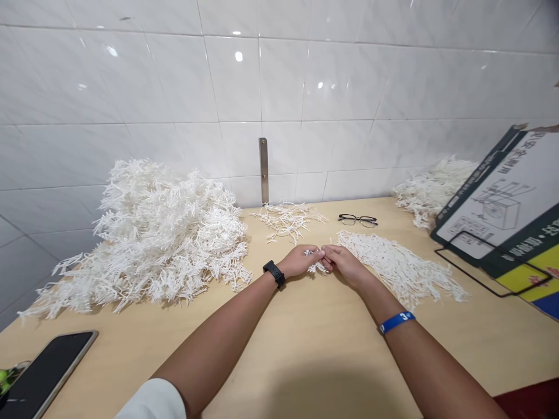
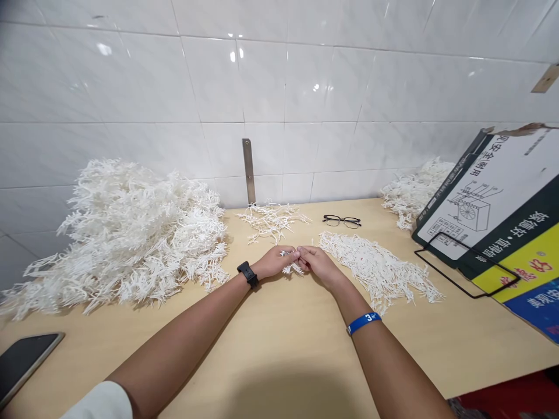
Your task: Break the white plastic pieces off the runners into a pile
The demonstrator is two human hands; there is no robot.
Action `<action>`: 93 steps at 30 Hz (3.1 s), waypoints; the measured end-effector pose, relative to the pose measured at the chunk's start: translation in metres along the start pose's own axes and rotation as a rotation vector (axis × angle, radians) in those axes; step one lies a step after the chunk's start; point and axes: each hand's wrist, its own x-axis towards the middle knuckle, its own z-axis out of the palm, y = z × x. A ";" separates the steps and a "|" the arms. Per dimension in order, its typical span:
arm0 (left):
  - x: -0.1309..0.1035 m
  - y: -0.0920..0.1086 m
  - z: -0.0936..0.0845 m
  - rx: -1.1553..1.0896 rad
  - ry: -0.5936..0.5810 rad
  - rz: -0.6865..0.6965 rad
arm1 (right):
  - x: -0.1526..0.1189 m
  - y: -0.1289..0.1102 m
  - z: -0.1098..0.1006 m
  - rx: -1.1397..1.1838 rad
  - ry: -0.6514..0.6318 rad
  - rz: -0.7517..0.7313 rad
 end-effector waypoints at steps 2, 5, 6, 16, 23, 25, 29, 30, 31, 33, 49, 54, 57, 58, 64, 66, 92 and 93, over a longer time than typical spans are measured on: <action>0.001 0.001 0.001 -0.094 -0.009 0.000 | -0.001 -0.001 0.002 0.062 -0.020 0.004; 0.003 0.002 0.002 -0.212 0.038 -0.026 | -0.001 -0.002 0.004 0.140 -0.031 0.001; 0.003 0.001 0.002 -0.241 0.055 -0.034 | -0.001 -0.002 0.004 0.148 -0.033 -0.003; 0.002 -0.002 0.004 -0.148 0.101 -0.095 | -0.003 -0.007 0.009 -0.051 -0.036 0.050; 0.004 -0.003 0.006 -0.081 0.081 -0.068 | -0.003 -0.003 0.008 -0.031 -0.053 0.008; 0.002 0.000 0.007 0.046 0.086 -0.044 | -0.002 -0.001 0.007 -0.011 -0.037 0.021; -0.005 0.011 0.015 0.666 0.255 -0.007 | -0.001 0.000 0.006 0.011 0.003 0.043; -0.007 0.015 0.017 0.820 0.297 0.013 | -0.001 0.000 0.006 0.018 0.017 0.051; -0.008 0.018 0.018 0.945 0.323 0.036 | -0.001 -0.001 0.006 0.025 0.030 0.058; -0.010 0.024 0.020 1.105 0.332 0.083 | -0.001 -0.001 0.006 0.043 0.044 0.068; -0.013 0.027 0.024 1.250 0.330 0.157 | 0.001 0.007 0.002 0.185 0.045 0.090; -0.012 0.027 0.025 1.259 0.310 0.153 | 0.002 0.008 0.002 0.103 0.083 0.071; -0.011 0.025 0.026 1.279 0.300 0.140 | 0.003 0.009 -0.001 -0.072 0.119 0.029; -0.011 0.024 0.026 1.284 0.293 0.133 | 0.004 0.008 -0.002 -0.170 0.135 0.009; -0.007 0.024 0.027 1.318 0.246 0.104 | 0.001 0.001 0.003 -0.625 0.264 -0.064; -0.006 0.024 0.028 1.323 0.252 0.093 | 0.000 0.000 0.007 -0.719 0.295 -0.078; -0.001 -0.002 0.011 0.554 0.357 -0.072 | -0.002 -0.004 -0.010 -0.639 0.318 -0.079; -0.001 -0.002 0.011 0.546 0.361 -0.071 | -0.002 -0.003 -0.009 -0.652 0.237 -0.076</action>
